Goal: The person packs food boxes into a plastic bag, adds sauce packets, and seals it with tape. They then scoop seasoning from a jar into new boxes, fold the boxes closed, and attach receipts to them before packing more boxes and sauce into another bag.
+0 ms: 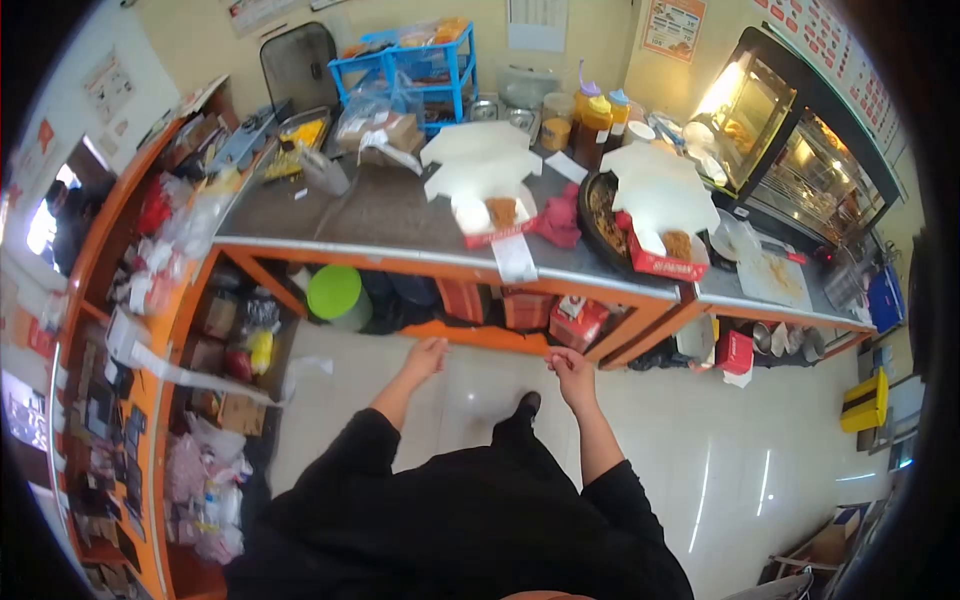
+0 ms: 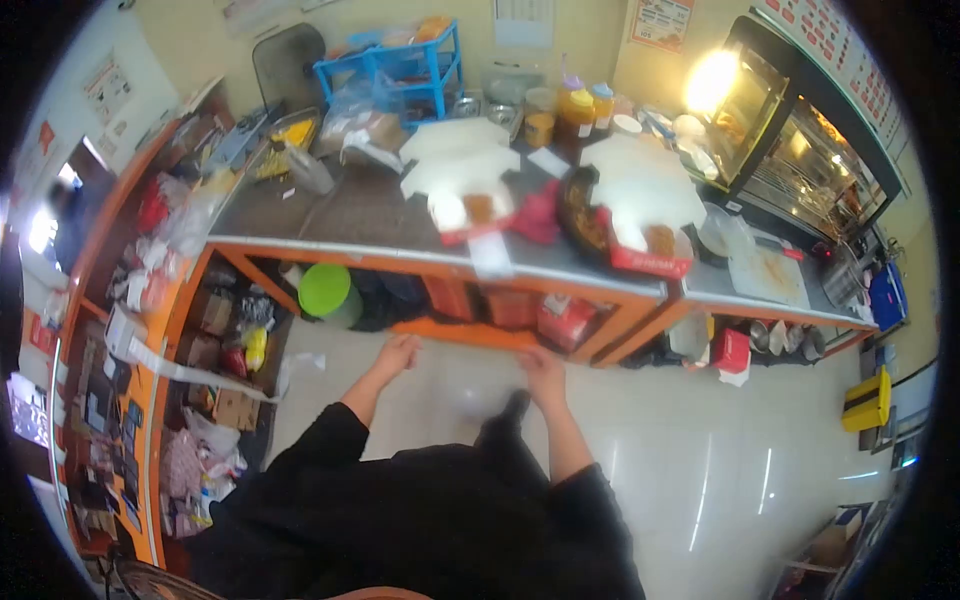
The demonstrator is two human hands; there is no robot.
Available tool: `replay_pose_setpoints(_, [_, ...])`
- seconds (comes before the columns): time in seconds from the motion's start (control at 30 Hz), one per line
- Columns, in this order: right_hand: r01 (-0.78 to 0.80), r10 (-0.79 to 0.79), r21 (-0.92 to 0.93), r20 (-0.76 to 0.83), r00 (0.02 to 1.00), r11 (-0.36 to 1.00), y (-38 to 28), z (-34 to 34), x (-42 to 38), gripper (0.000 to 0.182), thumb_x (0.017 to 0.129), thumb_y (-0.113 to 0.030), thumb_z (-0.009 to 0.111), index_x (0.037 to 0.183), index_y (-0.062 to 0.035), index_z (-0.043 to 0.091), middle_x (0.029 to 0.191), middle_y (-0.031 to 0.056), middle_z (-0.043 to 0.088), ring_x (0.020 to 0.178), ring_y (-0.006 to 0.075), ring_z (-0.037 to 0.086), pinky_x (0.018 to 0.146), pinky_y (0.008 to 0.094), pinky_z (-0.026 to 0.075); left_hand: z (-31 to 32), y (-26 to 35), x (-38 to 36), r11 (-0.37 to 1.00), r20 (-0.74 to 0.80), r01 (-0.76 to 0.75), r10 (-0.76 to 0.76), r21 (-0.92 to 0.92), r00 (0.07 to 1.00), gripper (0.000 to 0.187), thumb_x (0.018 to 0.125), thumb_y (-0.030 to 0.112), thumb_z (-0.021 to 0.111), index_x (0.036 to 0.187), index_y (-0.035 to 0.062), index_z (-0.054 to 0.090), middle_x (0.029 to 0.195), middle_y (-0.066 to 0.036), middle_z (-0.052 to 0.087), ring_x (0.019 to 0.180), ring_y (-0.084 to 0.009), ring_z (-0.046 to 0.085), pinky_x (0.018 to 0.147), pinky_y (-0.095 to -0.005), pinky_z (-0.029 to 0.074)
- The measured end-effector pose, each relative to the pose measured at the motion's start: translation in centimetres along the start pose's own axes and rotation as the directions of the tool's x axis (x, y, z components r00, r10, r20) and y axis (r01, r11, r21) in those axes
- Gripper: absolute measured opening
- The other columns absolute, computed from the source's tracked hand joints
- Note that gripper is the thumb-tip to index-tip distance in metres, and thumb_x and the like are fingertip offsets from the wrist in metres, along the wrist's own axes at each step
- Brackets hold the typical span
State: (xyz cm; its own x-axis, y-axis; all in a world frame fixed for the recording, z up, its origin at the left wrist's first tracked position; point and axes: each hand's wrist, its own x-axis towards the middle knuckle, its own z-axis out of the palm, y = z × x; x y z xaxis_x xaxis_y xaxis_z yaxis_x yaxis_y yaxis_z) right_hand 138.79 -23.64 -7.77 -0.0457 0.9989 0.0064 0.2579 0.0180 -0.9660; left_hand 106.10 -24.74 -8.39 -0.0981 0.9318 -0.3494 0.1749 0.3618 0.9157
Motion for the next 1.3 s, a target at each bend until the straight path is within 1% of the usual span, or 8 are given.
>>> replay_pose_setpoints(0.2, [0.083,-0.16,-0.513,-0.109,0.981,0.854,-5.0,4.6,18.8,0.038,0.081,-0.018,0.068,0.109,0.0003,0.051,0.098,0.0191,0.065,0.087,0.0301,0.065,0.075,0.0373,0.051,3.7,9.5,8.1,0.983,-0.116,-0.141,0.127,-0.12,0.985,0.03,0.097,0.032,0.049,0.097,0.0041,0.062,0.065,-0.003,0.053,0.055,-0.0097,0.052,0.053,-0.0248,0.044])
replay_pose_setpoints(0.43, [0.021,0.06,-0.342,0.224,0.973,0.94,-4.3,7.3,28.3,0.046,0.064,-0.011,0.082,0.096,-0.0046,0.049,0.087,0.0117,0.062,0.081,0.026,0.063,0.071,0.036,0.05,0.6,12.5,17.6,0.799,-0.227,-0.377,0.521,0.469,0.823,0.039,0.095,0.029,0.05,0.132,0.0172,0.053,0.07,-0.01,0.057,0.067,-0.0267,0.058,0.068,-0.0364,0.047])
replay_pose_setpoints(0.6, [-0.11,0.122,-0.067,0.766,0.631,0.992,-13.9,0.7,30.7,0.035,0.072,0.005,0.07,0.103,-0.0035,0.057,0.096,0.0017,0.06,0.093,0.0127,0.06,0.08,0.0282,0.048,-1.4,15.4,21.2,0.977,-0.11,-0.036,0.06,0.211,0.992,0.035,0.095,0.03,0.052,0.125,0.0156,0.06,0.065,-0.008,0.059,0.056,-0.0172,0.057,0.057,-0.0314,0.046])
replay_pose_setpoints(0.77, [0.077,-0.299,0.504,0.376,0.877,0.861,-28.5,-0.2,29.4,0.067,0.077,0.012,0.057,0.14,0.0008,0.037,0.136,0.0128,0.046,0.125,0.0189,0.044,0.104,0.0322,0.034,-5.9,23.3,23.3,0.88,0.156,-0.154,0.092,0.449,0.983,0.037,0.095,0.033,0.051,0.122,0.0097,0.061,0.063,-0.004,0.056,0.054,-0.013,0.055,0.053,-0.0285,0.044])
replay_pose_setpoints(0.9, [0.23,-0.428,0.535,0.28,0.859,0.813,-31.9,4.5,29.5,0.072,0.076,0.014,0.055,0.143,0.0021,0.031,0.14,0.0155,0.041,0.13,0.0209,0.039,0.107,0.0322,0.029,-8.5,35.4,19.7,0.75,0.331,-0.484,0.644,-0.451,0.69,0.035,0.1,0.023,0.044,0.124,-0.0007,0.055,0.088,-0.004,0.063,0.077,-0.0097,0.058,0.067,-0.0243,0.046])
replay_pose_setpoints(1.07, [0.307,-0.452,0.639,0.071,0.889,0.705,-32.5,9.7,30.4,0.077,0.078,0.01,0.059,0.146,0.001,0.024,0.147,0.0155,0.033,0.127,0.0201,0.042,0.104,0.0311,0.032,-10.8,39.8,19.9,0.757,0.313,-0.455,0.624,-0.469,0.716,0.032,0.101,0.017,0.043,0.123,-0.0036,0.052,0.1,-0.006,0.064,0.09,-0.0083,0.058,0.078,-0.0231,0.047])
replay_pose_setpoints(1.17, [0.367,-0.335,0.175,-0.187,0.923,0.914,-28.4,9.4,32.5,0.057,0.09,-0.011,0.057,0.141,0.0,0.034,0.14,0.0154,0.043,0.097,0.0158,0.058,0.079,0.0251,0.047,-12.9,40.4,21.9,0.667,0.178,-0.485,0.673,-0.566,0.717,0.033,0.101,0.018,0.043,0.124,-0.0039,0.051,0.103,-0.005,0.063,0.091,-0.0078,0.058,0.078,-0.0228,0.047])
replay_pose_setpoints(1.3, [-0.108,-0.076,-0.529,-0.315,0.946,0.842,-15.8,8.0,34.4,0.035,0.094,-0.019,0.049,0.125,-0.0026,0.052,0.124,0.0194,0.055,0.099,0.0303,0.061,0.081,0.0376,0.049,-16.1,41.3,22.8,0.593,0.104,-0.514,0.711,-0.62,0.695,0.032,0.101,0.018,0.042,0.123,-0.0032,0.052,0.104,-0.003,0.062,0.092,-0.0054,0.056,0.079,-0.0217,0.046])
